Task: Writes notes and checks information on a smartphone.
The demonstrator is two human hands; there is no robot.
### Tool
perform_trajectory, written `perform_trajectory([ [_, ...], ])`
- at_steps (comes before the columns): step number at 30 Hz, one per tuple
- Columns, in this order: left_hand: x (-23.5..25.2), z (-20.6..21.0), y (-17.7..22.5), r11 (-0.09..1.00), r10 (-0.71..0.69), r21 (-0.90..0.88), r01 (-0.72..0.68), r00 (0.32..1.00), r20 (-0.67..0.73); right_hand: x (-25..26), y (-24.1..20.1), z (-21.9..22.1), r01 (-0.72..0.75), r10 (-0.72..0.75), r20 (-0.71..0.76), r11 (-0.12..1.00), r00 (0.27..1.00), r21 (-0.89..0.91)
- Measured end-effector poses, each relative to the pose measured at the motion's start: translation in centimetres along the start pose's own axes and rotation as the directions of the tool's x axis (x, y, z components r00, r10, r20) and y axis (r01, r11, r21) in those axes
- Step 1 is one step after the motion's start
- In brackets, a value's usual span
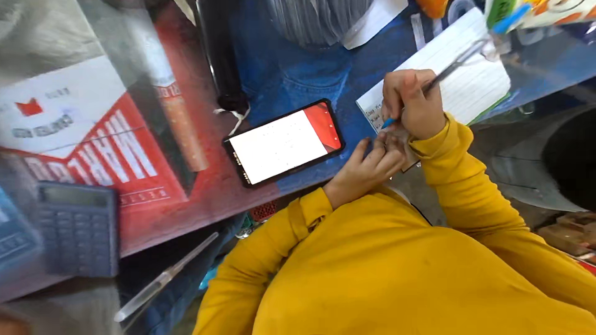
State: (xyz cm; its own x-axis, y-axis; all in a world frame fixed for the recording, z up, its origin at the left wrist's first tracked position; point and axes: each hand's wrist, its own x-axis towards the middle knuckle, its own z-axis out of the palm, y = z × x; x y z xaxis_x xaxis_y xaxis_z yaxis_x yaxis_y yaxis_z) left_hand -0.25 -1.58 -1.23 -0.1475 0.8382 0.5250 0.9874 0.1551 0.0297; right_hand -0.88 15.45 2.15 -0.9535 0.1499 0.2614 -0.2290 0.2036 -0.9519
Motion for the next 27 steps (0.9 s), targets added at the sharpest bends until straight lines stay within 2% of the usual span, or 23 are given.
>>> perform_trajectory([
  [2, 0.08, 0.02, 0.05, 1.0, -0.006, -0.004, 0.006, 1.0, -0.005, -0.14, -0.3, 0.54, -0.062, 0.05, -0.104, 0.992, 0.993, -0.115],
  [5, 0.05, 0.0, 0.09, 1.0, -0.007, -0.003, 0.007, 1.0, -0.009, -0.2, -0.05, 0.82, -0.018, -0.024, -0.165, 0.968, 0.986, -0.25],
  [10, 0.09, 0.07, 0.04, 1.0, -0.012, -0.03, 0.011, 0.999, -0.035, -0.22, 0.05, 0.84, -0.033, -0.024, -0.195, 0.958, 0.981, -0.285],
  [16, 0.12, 0.15, 0.06, 0.999, -0.006, -0.042, 0.004, 0.999, -0.039, -0.17, 0.01, 0.91, 0.002, -0.057, -0.156, 0.942, 0.986, -0.336],
  [22, -0.2, 0.02, 0.07, 0.996, 0.0, -0.088, 0.0, 1.0, 0.003, -0.22, 0.0, 1.04, -0.014, -0.062, -0.2, 0.934, 0.978, -0.357],
  [27, -0.09, 0.13, 0.01, 0.999, 0.002, -0.051, -0.002, 1.0, -0.011, -0.15, 0.16, 1.17, -0.018, -0.074, -0.256, 0.941, 0.964, -0.339],
])
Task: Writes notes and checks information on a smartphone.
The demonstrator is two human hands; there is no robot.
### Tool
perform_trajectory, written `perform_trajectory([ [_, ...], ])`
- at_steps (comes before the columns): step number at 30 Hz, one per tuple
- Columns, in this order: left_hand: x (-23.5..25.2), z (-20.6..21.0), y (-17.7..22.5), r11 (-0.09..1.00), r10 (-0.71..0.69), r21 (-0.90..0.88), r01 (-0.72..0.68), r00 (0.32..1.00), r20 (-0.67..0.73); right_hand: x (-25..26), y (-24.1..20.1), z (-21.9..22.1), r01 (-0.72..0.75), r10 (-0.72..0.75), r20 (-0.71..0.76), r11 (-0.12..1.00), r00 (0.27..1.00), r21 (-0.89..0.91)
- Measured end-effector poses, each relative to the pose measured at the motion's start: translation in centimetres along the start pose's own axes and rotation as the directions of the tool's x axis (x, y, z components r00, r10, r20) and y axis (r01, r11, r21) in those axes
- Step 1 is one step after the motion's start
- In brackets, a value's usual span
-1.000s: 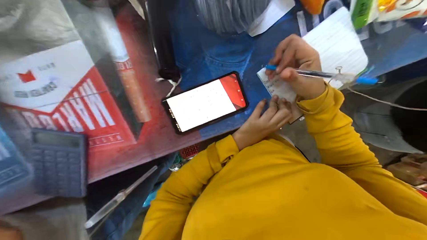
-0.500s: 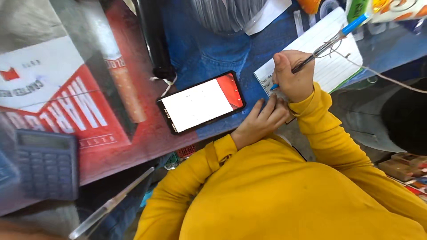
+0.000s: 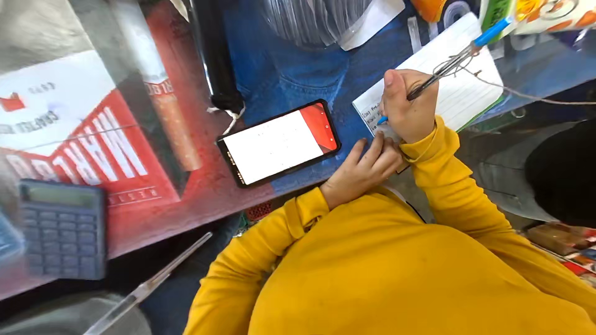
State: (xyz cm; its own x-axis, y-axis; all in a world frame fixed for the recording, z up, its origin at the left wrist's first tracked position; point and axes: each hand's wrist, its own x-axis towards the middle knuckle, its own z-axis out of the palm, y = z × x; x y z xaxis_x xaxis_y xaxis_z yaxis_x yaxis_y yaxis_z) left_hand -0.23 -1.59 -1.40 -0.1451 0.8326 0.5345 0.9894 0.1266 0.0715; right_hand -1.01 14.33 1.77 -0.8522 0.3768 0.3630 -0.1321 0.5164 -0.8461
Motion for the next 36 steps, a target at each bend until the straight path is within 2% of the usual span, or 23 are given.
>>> perform_trajectory([
  [3, 0.1, -0.2, 0.0, 1.0, 0.004, 0.024, -0.004, 1.0, 0.02, 0.1, 0.1, -0.1, 0.038, -0.037, 0.027, 0.998, 0.999, -0.055],
  [16, 0.3, -0.2, -0.2, 0.999, 0.013, 0.031, -0.013, 1.0, -0.006, 0.2, 0.4, -0.2, 0.054, -0.054, 0.004, 0.994, 0.999, -0.098],
  [18, 0.2, 0.0, -0.2, 0.999, 0.016, 0.033, -0.016, 1.0, -0.01, 0.2, 0.4, -0.3, -0.003, 0.002, -0.018, 0.999, 1.0, -0.052],
  [21, 0.1, -0.1, -0.2, 1.0, 0.019, -0.005, -0.019, 0.999, 0.031, 0.3, 0.0, -0.9, -0.181, 0.186, -0.004, 0.965, 0.983, 0.191],
  [23, 0.1, -0.3, -0.1, 1.0, 0.01, -0.023, -0.009, 0.997, 0.081, 0.4, -0.2, -0.9, -0.231, 0.234, 0.021, 0.933, 0.972, 0.276],
  [30, 1.3, -0.5, -0.1, 0.98, 0.01, 0.193, -0.056, 0.972, 0.234, 0.7, 0.2, -1.2, -0.207, 0.187, 0.092, 0.922, 0.978, 0.326],
  [34, 1.3, -0.6, 0.0, 0.975, 0.033, 0.201, -0.095, 0.957, 0.289, 0.9, 0.1, -1.1, -0.192, 0.19, 0.038, 0.92, 0.981, 0.342],
  [36, 1.2, -0.6, -0.1, 0.983, 0.058, 0.146, -0.112, 0.942, 0.332, 0.9, 0.2, -1.2, -0.148, 0.129, 0.083, 0.945, 0.988, 0.291],
])
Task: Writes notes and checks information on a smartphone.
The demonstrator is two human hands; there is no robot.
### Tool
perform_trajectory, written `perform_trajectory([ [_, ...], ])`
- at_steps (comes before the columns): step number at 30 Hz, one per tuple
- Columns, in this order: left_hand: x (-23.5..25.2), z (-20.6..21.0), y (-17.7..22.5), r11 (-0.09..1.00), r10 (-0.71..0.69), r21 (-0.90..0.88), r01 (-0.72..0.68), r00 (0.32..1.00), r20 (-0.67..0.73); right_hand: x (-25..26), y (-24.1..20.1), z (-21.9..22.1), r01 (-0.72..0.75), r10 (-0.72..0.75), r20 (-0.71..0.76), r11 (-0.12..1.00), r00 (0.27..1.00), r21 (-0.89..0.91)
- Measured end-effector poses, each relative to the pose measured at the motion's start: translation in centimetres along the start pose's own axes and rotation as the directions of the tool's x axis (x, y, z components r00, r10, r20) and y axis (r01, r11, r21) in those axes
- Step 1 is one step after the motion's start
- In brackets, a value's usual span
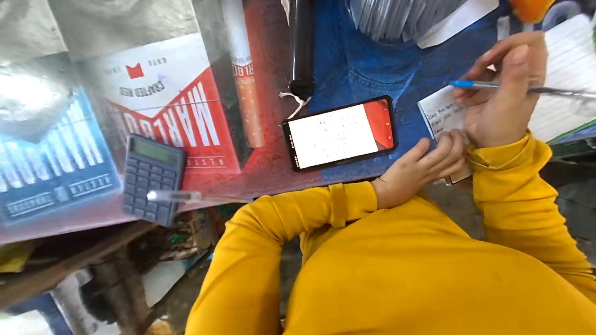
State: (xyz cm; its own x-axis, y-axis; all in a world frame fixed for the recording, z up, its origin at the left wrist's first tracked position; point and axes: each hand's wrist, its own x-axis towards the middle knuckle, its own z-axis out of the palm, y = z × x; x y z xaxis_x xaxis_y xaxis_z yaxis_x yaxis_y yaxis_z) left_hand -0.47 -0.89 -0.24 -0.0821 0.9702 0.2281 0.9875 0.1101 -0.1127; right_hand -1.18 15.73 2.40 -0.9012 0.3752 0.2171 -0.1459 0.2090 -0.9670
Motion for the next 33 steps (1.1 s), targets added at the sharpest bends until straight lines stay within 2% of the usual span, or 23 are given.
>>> perform_trajectory([
  [3, -0.1, 0.0, -0.2, 0.997, 0.02, -0.08, -0.019, 1.0, 0.006, 0.2, 0.7, -0.5, 0.131, -0.126, 0.138, 0.991, 0.982, -0.027],
  [5, -0.2, 0.2, -0.3, 0.997, 0.011, -0.078, -0.014, 0.999, -0.036, 0.5, 1.0, -1.1, 0.145, -0.14, 0.271, 0.989, 0.952, 0.001],
  [7, -0.4, 0.5, -0.2, 0.997, 0.006, -0.073, -0.01, 0.998, -0.067, 0.6, 1.1, -1.6, 0.148, -0.155, 0.331, 0.988, 0.931, 0.046],
  [12, -0.4, 0.5, -0.6, 0.996, 0.036, -0.077, -0.044, 0.994, -0.101, 0.5, 1.0, -1.3, 0.2, -0.199, 0.26, 0.98, 0.945, 0.022],
  [20, -0.1, 0.8, -0.4, 0.976, -0.04, -0.219, 0.001, 0.984, -0.175, 0.3, 0.8, -1.2, 0.076, -0.078, 0.208, 0.997, 0.975, 0.02],
  [28, -0.1, 0.5, -0.6, 0.944, -0.051, -0.329, -0.005, 0.986, -0.161, 0.1, 0.6, -1.1, 0.007, -0.011, 0.193, 1.0, 0.981, 0.018],
  [31, 0.0, 0.4, -0.6, 0.943, -0.066, -0.334, 0.002, 0.981, -0.18, 0.3, -0.2, -0.7, 0.154, -0.121, 0.242, 0.981, 0.963, -0.121],
  [33, -0.1, 0.3, -0.7, 0.937, -0.084, -0.349, 0.011, 0.977, -0.197, 0.8, -1.1, -0.5, 0.36, -0.224, 0.424, 0.892, 0.877, -0.272],
])
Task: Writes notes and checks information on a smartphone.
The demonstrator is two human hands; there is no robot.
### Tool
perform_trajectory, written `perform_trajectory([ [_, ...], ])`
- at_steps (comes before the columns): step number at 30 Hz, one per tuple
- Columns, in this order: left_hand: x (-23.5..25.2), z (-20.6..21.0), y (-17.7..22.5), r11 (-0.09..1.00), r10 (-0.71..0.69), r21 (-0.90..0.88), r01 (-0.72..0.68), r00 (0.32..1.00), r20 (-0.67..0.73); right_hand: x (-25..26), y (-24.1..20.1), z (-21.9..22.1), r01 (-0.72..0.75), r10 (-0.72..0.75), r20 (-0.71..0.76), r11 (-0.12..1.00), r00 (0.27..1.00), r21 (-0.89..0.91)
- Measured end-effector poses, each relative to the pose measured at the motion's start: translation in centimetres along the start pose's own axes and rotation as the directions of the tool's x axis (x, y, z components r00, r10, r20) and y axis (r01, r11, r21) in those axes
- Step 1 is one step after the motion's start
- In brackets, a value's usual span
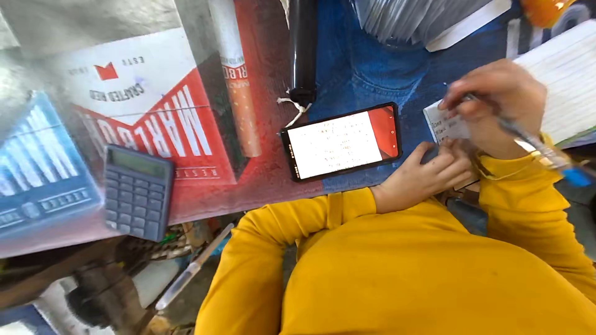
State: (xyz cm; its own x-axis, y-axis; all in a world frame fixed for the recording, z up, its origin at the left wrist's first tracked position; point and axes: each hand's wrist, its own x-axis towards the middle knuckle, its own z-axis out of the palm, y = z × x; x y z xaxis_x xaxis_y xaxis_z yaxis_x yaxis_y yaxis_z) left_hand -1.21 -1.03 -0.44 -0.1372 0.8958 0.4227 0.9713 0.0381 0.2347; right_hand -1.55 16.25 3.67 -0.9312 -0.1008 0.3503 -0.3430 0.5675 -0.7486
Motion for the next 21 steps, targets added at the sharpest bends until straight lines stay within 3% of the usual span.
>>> perform_trajectory([
  [3, 0.0, -0.5, 0.0, 0.999, -0.024, -0.03, 0.023, 0.999, -0.034, 1.8, -1.4, 0.7, 0.197, -0.142, 0.261, 0.96, 0.955, -0.199],
  [5, 0.0, -0.8, 0.0, 0.998, -0.038, -0.047, 0.036, 0.998, -0.043, 2.7, -1.4, 1.2, 0.268, -0.183, 0.361, 0.942, 0.915, -0.202],
  [12, 0.0, -1.2, 0.0, 0.995, -0.056, -0.088, 0.052, 0.998, -0.037, 4.0, -1.3, 1.8, 0.303, -0.177, 0.472, 0.931, 0.864, -0.205],
  [17, 0.0, -0.9, 0.1, 0.996, -0.072, -0.066, 0.066, 0.994, -0.088, 4.0, -1.3, 1.8, 0.314, -0.18, 0.469, 0.923, 0.865, -0.223],
  [19, 0.2, -1.1, 0.0, 0.997, -0.062, -0.039, 0.06, 0.996, -0.063, 3.4, -1.1, 1.5, 0.213, -0.161, 0.357, 0.971, 0.92, -0.111],
  [21, 0.1, -0.7, 0.0, 0.998, -0.049, -0.03, 0.047, 0.996, -0.078, 2.7, -0.7, 1.0, 0.06, -0.085, 0.185, 0.989, 0.979, 0.139],
])
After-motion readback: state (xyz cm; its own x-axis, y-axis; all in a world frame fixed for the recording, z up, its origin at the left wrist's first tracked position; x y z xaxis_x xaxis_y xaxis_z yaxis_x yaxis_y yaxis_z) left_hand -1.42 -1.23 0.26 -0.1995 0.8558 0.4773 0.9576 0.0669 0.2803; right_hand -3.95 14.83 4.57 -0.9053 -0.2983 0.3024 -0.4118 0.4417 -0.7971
